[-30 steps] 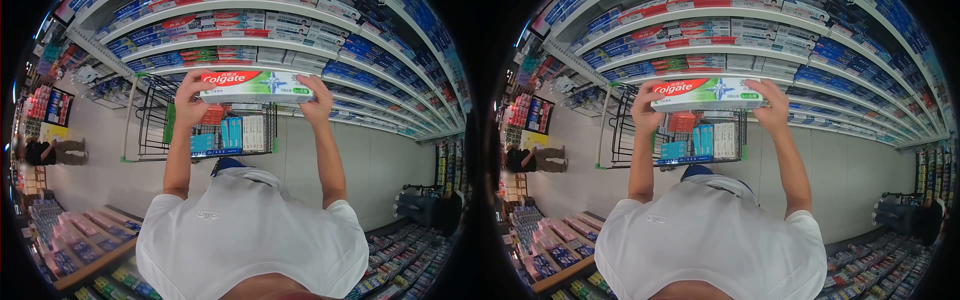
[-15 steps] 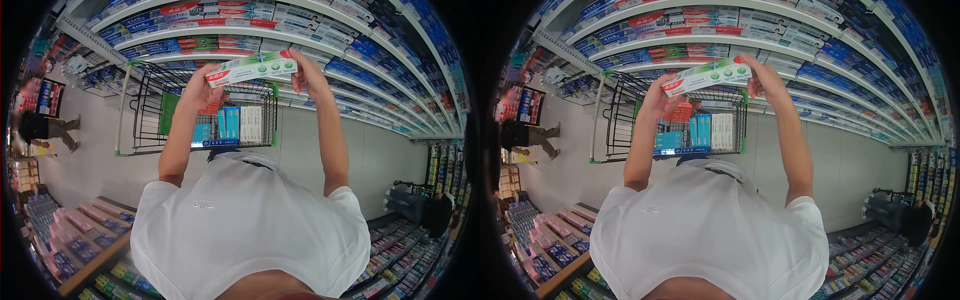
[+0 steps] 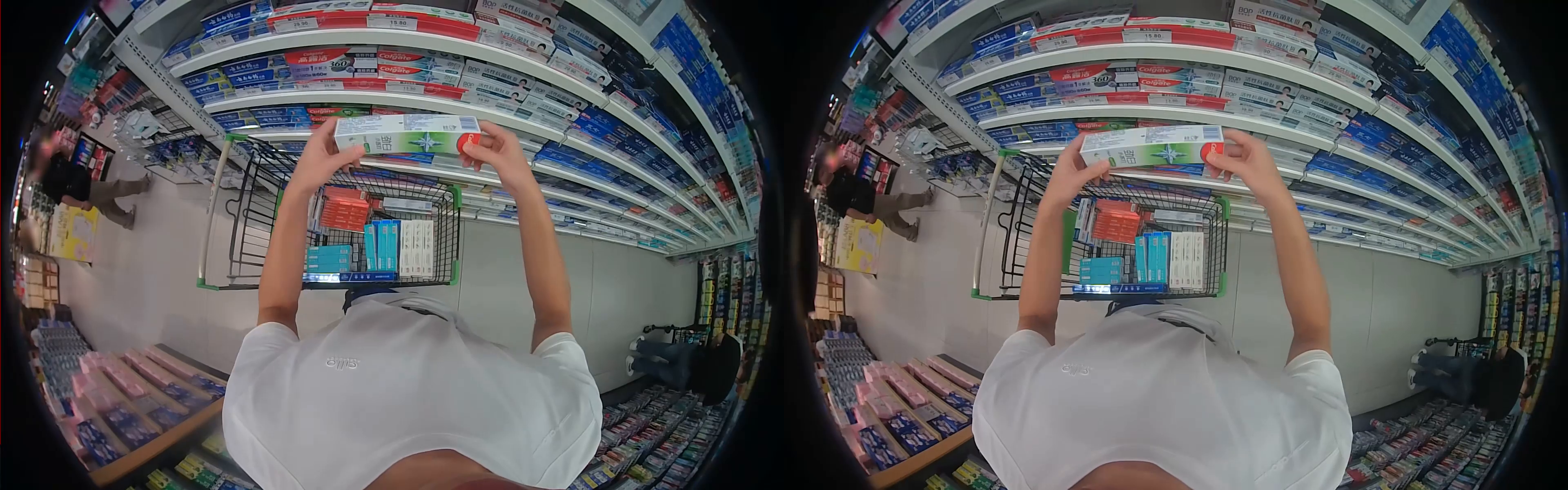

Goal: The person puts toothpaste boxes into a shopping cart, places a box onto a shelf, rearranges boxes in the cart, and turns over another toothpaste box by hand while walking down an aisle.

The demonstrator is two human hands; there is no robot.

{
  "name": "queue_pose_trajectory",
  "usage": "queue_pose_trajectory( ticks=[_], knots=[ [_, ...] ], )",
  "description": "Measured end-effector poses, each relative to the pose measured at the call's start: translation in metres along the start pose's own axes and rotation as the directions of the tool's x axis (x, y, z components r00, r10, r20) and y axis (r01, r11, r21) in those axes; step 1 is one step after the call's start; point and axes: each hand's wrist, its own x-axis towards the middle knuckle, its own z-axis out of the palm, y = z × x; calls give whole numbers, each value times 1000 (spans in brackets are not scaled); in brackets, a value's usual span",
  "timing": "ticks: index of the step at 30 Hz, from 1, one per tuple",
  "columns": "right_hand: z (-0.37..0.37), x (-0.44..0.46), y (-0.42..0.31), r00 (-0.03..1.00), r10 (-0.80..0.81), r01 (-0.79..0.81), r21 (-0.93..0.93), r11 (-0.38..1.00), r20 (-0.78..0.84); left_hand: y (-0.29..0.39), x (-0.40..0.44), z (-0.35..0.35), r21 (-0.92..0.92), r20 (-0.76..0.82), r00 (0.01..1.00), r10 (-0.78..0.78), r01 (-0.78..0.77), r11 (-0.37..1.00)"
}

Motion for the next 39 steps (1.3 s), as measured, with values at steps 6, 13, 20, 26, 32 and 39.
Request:
queue_pose_trajectory(
  ticks=[6,13,20,26,32,39],
  knots=[
    [-16,65,-33,982,-187,184,-93,978,-23,25,93,-34,242,-2,928,372,-360,901],
    [-41,130,-61,960,-248,229,-149,962,-127,36,183,-56,371,35,884,466,-444,815],
    [-56,166,-80,890,-414,340,-327,882,-192,36,225,-65,295,130,858,496,-512,807],
    [-72,194,-86,880,-444,306,-514,801,-168,45,255,-70,331,150,903,402,-429,840],
    [-86,216,-91,865,-467,207,-719,663,-182,50,297,-79,427,122,838,532,-528,734],
    [-101,226,-98,846,-484,59,-862,503,-225,62,318,-78,615,178,864,471,-471,633]
  ],
)
